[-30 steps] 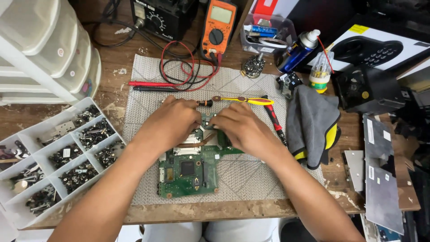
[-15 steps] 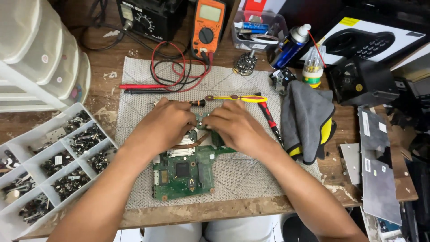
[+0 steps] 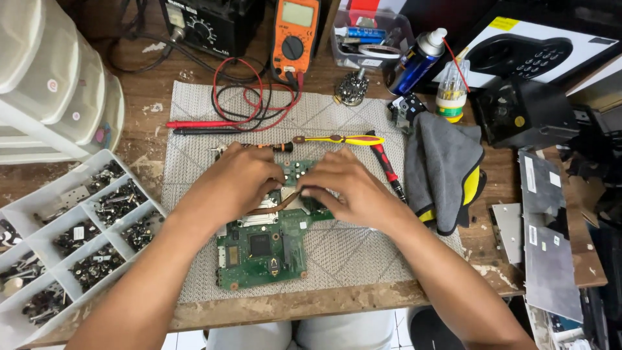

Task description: Picking screws from an organizer and using a screwdriver to fasten components on a motherboard.

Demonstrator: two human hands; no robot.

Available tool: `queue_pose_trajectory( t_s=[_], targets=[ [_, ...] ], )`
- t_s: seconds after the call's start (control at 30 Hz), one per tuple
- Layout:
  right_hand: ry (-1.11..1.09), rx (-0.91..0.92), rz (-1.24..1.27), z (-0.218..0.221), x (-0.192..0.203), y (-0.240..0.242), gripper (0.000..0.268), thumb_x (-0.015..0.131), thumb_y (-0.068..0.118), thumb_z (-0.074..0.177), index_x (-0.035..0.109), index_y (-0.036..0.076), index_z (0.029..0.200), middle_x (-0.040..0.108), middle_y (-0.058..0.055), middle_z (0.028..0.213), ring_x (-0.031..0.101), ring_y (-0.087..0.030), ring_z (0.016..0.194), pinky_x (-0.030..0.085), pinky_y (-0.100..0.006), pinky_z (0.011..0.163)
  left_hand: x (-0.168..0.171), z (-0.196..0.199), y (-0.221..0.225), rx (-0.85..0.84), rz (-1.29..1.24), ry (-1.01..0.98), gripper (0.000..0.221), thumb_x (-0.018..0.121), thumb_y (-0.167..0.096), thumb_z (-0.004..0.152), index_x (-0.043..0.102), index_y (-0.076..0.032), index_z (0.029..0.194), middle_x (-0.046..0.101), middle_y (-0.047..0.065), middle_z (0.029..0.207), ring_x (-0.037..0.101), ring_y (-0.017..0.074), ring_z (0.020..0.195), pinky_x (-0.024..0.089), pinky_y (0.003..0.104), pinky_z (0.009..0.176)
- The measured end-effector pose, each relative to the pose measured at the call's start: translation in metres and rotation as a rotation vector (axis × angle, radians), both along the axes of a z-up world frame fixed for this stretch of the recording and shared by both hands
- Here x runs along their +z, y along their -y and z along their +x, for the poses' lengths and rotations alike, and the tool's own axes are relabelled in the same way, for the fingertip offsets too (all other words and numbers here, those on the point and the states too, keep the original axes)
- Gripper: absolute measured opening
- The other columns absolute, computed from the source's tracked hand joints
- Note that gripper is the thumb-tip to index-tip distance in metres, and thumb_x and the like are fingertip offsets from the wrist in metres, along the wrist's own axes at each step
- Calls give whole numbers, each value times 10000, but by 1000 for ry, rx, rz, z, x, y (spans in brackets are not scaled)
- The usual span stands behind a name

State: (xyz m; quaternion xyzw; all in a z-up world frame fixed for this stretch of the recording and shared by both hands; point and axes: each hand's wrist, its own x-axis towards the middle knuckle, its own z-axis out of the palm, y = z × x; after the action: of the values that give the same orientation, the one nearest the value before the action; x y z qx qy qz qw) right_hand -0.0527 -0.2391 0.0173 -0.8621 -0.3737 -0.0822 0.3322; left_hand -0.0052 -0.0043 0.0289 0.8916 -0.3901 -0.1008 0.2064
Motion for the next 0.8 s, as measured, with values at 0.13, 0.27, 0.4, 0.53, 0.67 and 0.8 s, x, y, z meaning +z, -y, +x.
queue_pose_trajectory(
  t_s=[0.13, 0.27, 0.4, 0.53, 0.67, 0.8],
  targets=[
    [-96, 102, 5, -7, 9, -9, 230, 733, -3, 873, 787, 115, 1062, 714, -43, 761, 554, -206, 744, 402, -345, 761, -4, 1, 1, -5, -2, 0, 139, 740, -88, 894, 821, -122, 1002, 761, 63, 869, 727, 243, 868, 490, 381, 871],
    [42, 78, 7, -8, 5, -16, 263, 745, -9, 873, 785, 130, 1092, 710, -19, 786, 533, -181, 757, 394, -316, 756, -5, 0, 1, -10, -29, 27, 140, 749, -77, 884, 822, -112, 997, 765, 72, 874, 731, 254, 858, 487, 392, 865],
    [205, 106, -120, -8, 18, -17, 194, 761, 2, 869, 788, 106, 1030, 688, -11, 767, 492, -187, 745, 407, -307, 751, -11, 5, 1, -33, -67, 51, 151, 752, -65, 872, 825, -93, 1000, 762, 112, 888, 726, 303, 868, 489, 425, 862],
    [205, 108, -150, -14, 24, -19, 171, 761, 2, 859, 782, 98, 999, 701, -27, 789, 497, -205, 749, 400, -337, 752, -7, 3, 1, -25, -58, 33, 156, 744, -48, 874, 827, -105, 993, 759, 83, 882, 725, 270, 851, 488, 401, 856],
    [179, 137, -120, -14, 17, -24, 172, 751, 15, 885, 782, 99, 1032, 718, -36, 806, 521, -195, 776, 410, -321, 771, -11, 3, 2, 0, -75, 10, 157, 737, -57, 887, 828, -110, 1002, 758, 80, 890, 716, 278, 838, 496, 410, 856],
    [150, 130, -197, -13, 31, -15, 119, 750, 42, 888, 782, 89, 992, 718, -23, 795, 519, -209, 789, 399, -335, 769, -10, 4, -2, -19, -81, 34, 144, 739, -46, 876, 823, -110, 974, 754, 78, 892, 724, 298, 831, 488, 427, 857]
  ],
)
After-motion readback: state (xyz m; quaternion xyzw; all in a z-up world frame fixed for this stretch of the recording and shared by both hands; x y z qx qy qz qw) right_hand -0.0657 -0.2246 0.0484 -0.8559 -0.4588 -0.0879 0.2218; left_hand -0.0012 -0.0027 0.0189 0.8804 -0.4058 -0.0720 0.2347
